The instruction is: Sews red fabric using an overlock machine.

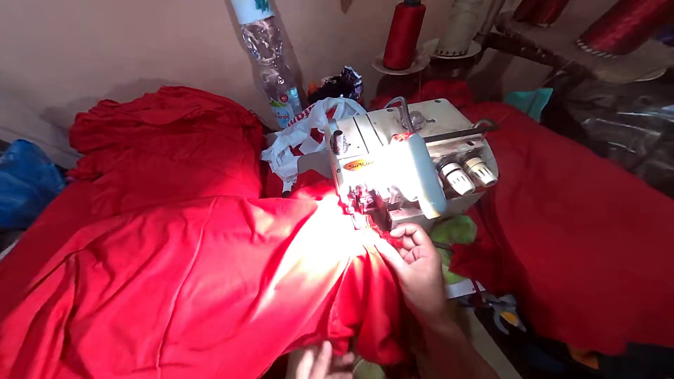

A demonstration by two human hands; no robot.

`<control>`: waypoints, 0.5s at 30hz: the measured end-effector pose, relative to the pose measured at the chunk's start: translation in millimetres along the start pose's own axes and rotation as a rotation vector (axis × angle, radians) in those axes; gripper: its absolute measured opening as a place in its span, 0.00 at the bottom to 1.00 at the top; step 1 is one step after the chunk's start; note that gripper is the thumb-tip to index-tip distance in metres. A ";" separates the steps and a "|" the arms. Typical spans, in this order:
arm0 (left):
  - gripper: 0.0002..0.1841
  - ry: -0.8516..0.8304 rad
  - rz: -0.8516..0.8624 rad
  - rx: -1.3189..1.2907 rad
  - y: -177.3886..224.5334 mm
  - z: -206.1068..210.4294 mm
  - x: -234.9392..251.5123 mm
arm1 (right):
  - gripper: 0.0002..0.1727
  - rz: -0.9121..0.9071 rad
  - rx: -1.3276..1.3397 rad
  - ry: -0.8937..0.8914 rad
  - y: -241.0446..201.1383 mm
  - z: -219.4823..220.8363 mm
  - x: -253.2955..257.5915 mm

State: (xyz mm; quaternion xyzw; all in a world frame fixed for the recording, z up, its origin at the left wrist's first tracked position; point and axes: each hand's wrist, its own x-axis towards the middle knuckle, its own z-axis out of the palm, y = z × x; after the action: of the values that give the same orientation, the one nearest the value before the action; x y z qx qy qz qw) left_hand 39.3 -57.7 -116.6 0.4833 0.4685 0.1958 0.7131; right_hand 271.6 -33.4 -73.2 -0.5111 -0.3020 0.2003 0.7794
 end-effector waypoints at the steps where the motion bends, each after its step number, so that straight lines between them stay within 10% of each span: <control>1: 0.11 0.163 0.019 -0.138 6.2 7.2 2.1 | 0.15 0.031 -0.015 -0.025 -1.0 -6.6 -4.1; 8: 0.22 0.486 0.605 -0.260 131.2 -26.9 -29.1 | 0.19 0.322 0.121 -0.138 -11.4 -23.2 -25.6; 11: 0.16 0.533 0.717 0.126 103.9 -17.2 -12.5 | 0.11 0.472 0.213 -0.144 -10.5 -9.7 -37.9; 13: 0.42 0.676 0.757 0.505 61.1 -2.5 7.6 | 0.05 0.385 0.195 -0.131 -1.8 -4.7 -45.5; 15: 0.39 0.935 0.903 0.819 37.0 -1.9 32.9 | 0.03 0.271 0.143 -0.131 4.3 -2.1 -51.9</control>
State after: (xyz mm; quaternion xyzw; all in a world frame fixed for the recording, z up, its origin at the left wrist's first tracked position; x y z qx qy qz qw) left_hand 60.0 -15.7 -100.3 0.7204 0.5135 0.4629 0.0555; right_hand 234.8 -65.3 -91.6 -0.4762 -0.2652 0.3575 0.7583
